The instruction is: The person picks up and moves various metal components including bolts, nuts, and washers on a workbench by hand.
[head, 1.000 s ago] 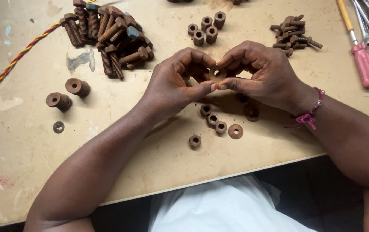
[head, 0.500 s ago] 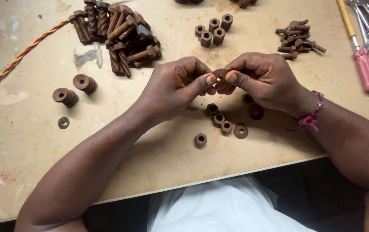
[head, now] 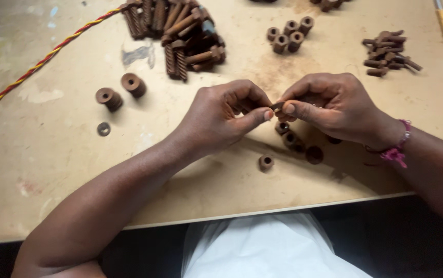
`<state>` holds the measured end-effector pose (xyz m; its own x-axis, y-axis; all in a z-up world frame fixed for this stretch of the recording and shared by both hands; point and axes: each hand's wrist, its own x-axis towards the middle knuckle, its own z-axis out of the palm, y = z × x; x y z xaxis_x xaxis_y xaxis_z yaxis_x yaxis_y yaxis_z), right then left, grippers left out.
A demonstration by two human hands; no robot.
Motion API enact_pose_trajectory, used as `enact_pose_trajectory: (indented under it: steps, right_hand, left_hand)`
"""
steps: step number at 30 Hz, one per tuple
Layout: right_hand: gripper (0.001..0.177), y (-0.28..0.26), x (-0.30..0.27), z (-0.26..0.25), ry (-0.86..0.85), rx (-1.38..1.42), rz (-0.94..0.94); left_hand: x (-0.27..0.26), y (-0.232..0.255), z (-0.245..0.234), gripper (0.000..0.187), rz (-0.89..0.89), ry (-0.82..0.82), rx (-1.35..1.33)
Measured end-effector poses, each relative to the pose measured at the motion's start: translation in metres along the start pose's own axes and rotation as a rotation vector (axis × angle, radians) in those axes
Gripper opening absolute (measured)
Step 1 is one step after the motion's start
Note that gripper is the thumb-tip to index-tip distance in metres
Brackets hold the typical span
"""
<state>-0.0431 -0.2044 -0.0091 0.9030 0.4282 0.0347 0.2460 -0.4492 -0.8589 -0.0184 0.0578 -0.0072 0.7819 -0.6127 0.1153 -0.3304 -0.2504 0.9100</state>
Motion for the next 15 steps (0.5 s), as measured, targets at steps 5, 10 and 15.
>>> enact_pose_trajectory:
  steps: [5, 10, 15]
  right_hand:
    - [0.019, -0.015, 0.012, 0.01, -0.099, 0.106, -0.13]
    - [0.019, -0.041, 0.032, 0.028, -0.141, 0.069, -0.296]
    - [0.019, -0.067, 0.065, 0.053, -0.101, -0.114, -0.491]
  left_hand:
    - [-0.022, 0.001, -0.014, 0.016, 0.029, 0.021, -0.02]
    - [-0.047, -0.004, -0.042, 0.019, 0.154, 0.092, -0.001]
    - [-0.074, -0.005, -0.078, 0.024, 0.24, 0.171, 0.122]
